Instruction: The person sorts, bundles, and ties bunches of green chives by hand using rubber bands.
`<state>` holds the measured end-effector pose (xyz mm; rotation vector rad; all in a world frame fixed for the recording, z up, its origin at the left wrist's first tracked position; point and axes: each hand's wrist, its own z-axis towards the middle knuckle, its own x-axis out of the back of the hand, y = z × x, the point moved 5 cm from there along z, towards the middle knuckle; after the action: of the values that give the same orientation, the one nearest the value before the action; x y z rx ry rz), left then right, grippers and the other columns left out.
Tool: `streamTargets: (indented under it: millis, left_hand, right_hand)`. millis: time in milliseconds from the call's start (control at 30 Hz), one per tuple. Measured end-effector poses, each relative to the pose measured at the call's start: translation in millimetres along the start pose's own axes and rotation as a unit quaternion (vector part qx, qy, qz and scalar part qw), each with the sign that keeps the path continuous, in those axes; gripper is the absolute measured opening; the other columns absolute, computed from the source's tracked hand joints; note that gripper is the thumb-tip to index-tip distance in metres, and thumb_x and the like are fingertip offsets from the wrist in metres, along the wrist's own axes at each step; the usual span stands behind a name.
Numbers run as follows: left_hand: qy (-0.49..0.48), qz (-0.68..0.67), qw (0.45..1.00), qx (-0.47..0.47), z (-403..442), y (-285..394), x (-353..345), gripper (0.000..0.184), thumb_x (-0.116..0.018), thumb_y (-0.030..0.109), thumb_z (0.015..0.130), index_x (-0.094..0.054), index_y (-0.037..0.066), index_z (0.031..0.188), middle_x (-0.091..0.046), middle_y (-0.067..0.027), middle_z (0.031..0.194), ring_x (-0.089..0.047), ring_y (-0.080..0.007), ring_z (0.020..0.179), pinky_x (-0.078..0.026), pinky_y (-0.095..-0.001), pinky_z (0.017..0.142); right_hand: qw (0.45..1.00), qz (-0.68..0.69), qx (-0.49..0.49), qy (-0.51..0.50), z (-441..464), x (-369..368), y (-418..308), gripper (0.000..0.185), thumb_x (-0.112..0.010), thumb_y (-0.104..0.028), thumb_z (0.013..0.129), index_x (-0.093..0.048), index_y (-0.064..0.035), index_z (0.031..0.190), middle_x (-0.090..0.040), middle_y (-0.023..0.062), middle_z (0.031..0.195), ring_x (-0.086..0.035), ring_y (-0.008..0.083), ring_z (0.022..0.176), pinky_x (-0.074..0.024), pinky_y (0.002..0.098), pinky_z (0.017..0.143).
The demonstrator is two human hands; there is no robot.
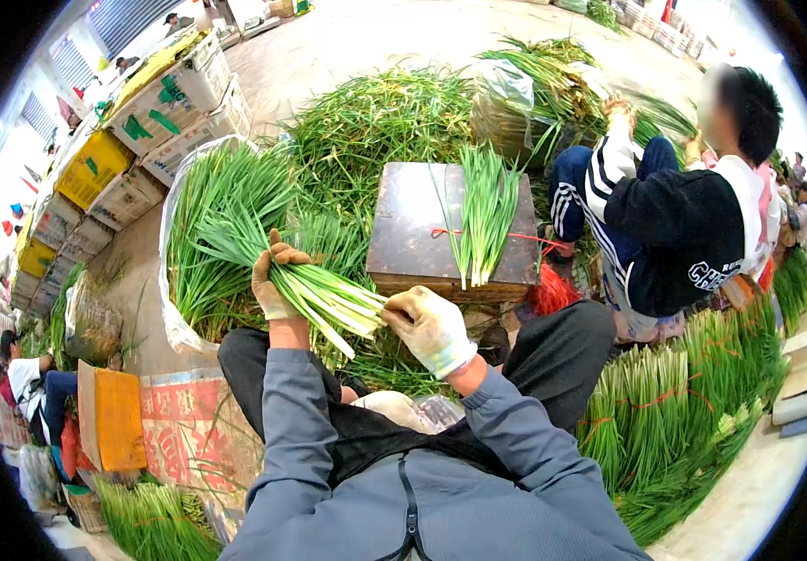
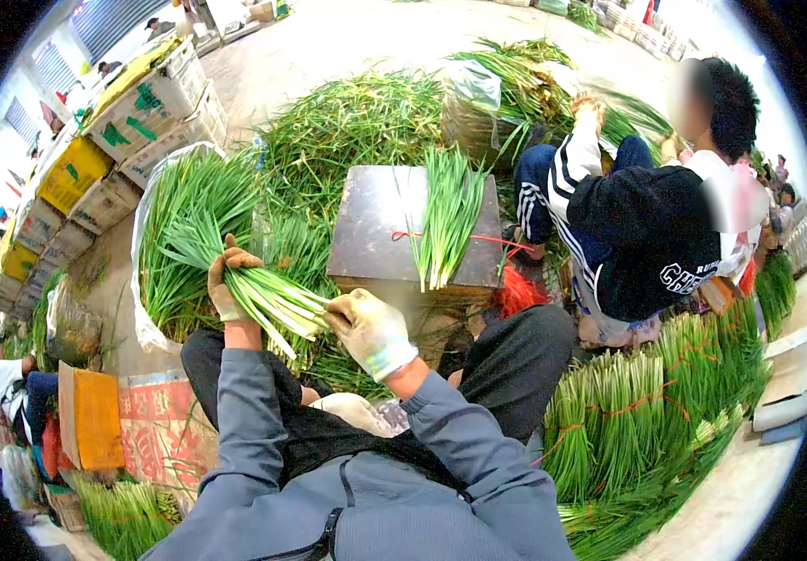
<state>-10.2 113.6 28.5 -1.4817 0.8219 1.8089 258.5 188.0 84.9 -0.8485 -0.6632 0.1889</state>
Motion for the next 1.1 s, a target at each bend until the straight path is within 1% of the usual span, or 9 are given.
streamTargets:
  millis: [167,267,333,400,433,500,600,767,1100]
  left_hand:
    - [0.026,0.003,0.999,-0.024,-3.4,7.2,4.4,0.042,-0.063,0.006,0.090,-0.055,-0.003,0.130,-0.067,-0.0060,0.100,-0.065,-0.0201,0.087,-0.051,-0.0369,0.088]
    - [0.047,0.023,0.998,-0.042,-1.9,15.7,14.4,0.043,-0.065,0.005,0.088,-0.055,-0.004,0.128,-0.068,-0.0071,0.102,-0.066,-0.0200,0.092,-0.050,-0.0367,0.090]
    - [0.048,0.030,0.997,-0.047,2.2,14.1,20.1,0.043,-0.064,0.005,0.088,-0.055,-0.004,0.128,-0.069,-0.0082,0.102,-0.066,-0.0207,0.093,-0.051,-0.0374,0.091]
    - [0.057,0.030,0.997,-0.048,2.8,9.2,21.0,0.043,-0.064,0.006,0.088,-0.055,-0.004,0.128,-0.068,-0.0083,0.102,-0.066,-0.0207,0.093,-0.051,-0.0379,0.091]
    - [0.064,0.029,0.996,-0.050,2.5,7.7,21.1,0.043,-0.064,0.006,0.088,-0.055,-0.004,0.129,-0.068,-0.0084,0.103,-0.066,-0.0208,0.093,-0.051,-0.0383,0.091]
    - [0.049,0.031,0.997,-0.043,4.5,3.4,17.5,0.040,-0.063,0.007,0.089,-0.058,-0.001,0.127,-0.070,-0.0086,0.104,-0.067,-0.0216,0.093,-0.053,-0.0378,0.093]
    - [0.027,0.030,0.998,-0.037,5.5,-2.7,10.9,0.037,-0.062,0.010,0.089,-0.061,0.002,0.126,-0.071,-0.0090,0.105,-0.068,-0.0223,0.094,-0.054,-0.0374,0.094]
    - [0.032,-0.001,0.999,-0.043,-0.6,0.3,8.2,0.039,-0.063,0.007,0.088,-0.060,0.001,0.126,-0.071,-0.0101,0.103,-0.068,-0.0235,0.092,-0.053,-0.0377,0.092]
    - [0.018,0.030,0.999,-0.017,-5.0,-12.0,0.4,0.047,-0.062,0.008,0.088,-0.054,0.008,0.135,-0.070,-0.0092,0.107,-0.068,-0.0252,0.094,-0.053,-0.0396,0.094]
  right_hand:
    - [0.848,0.458,-0.243,0.113,-4.1,39.9,54.7,0.011,-0.073,-0.006,0.088,-0.070,-0.0077,0.098,-0.072,0.0078,0.099,-0.067,0.0186,0.085,-0.0550,0.0314,0.077]
    - [0.766,0.602,-0.011,0.223,21.6,131.1,39.7,0.007,-0.063,-0.007,0.090,-0.065,-0.0071,0.097,-0.063,0.0209,0.126,-0.061,0.0310,0.114,-0.0505,0.0438,0.097]
    - [0.666,0.729,0.080,0.138,22.0,170.4,33.0,0.008,-0.057,-0.010,0.092,-0.050,-0.0063,0.093,-0.062,0.0111,0.090,-0.062,0.0202,0.077,-0.0547,0.0330,0.061]
    - [0.685,0.724,0.066,0.030,26.6,185.1,10.3,0.007,-0.056,-0.010,0.092,-0.049,-0.0081,0.092,-0.050,0.0016,0.070,-0.049,0.0119,0.055,-0.0427,0.0254,0.043]
    - [0.828,0.533,-0.106,0.142,20.8,172.9,16.4,0.007,-0.058,-0.013,0.093,-0.052,-0.0099,0.090,-0.048,0.0011,0.064,-0.047,0.0114,0.049,-0.0355,0.0213,0.038]
    - [0.965,0.039,-0.219,-0.143,28.2,126.4,-9.3,0.024,-0.071,-0.027,0.087,-0.064,-0.0056,0.095,-0.064,0.0070,0.077,-0.060,0.0181,0.060,-0.0511,0.0320,0.054]
    - [0.964,0.081,-0.156,-0.200,10.4,24.9,-4.7,0.037,-0.072,-0.033,0.086,-0.065,-0.0025,0.107,-0.068,0.0195,0.097,-0.066,0.0264,0.092,-0.0505,0.0370,0.087]
    - [0.895,0.287,-0.292,-0.177,-6.7,-25.7,14.0,0.029,-0.070,-0.022,0.091,-0.070,-0.0013,0.111,-0.065,-0.0008,0.078,-0.055,0.0043,0.064,-0.0457,0.0225,0.061]
    - [0.852,0.301,-0.377,-0.203,-13.8,-29.4,14.6,0.029,-0.070,-0.022,0.092,-0.070,-0.0004,0.112,-0.056,-0.0056,0.065,-0.043,0.0037,0.050,-0.0317,0.0223,0.046]
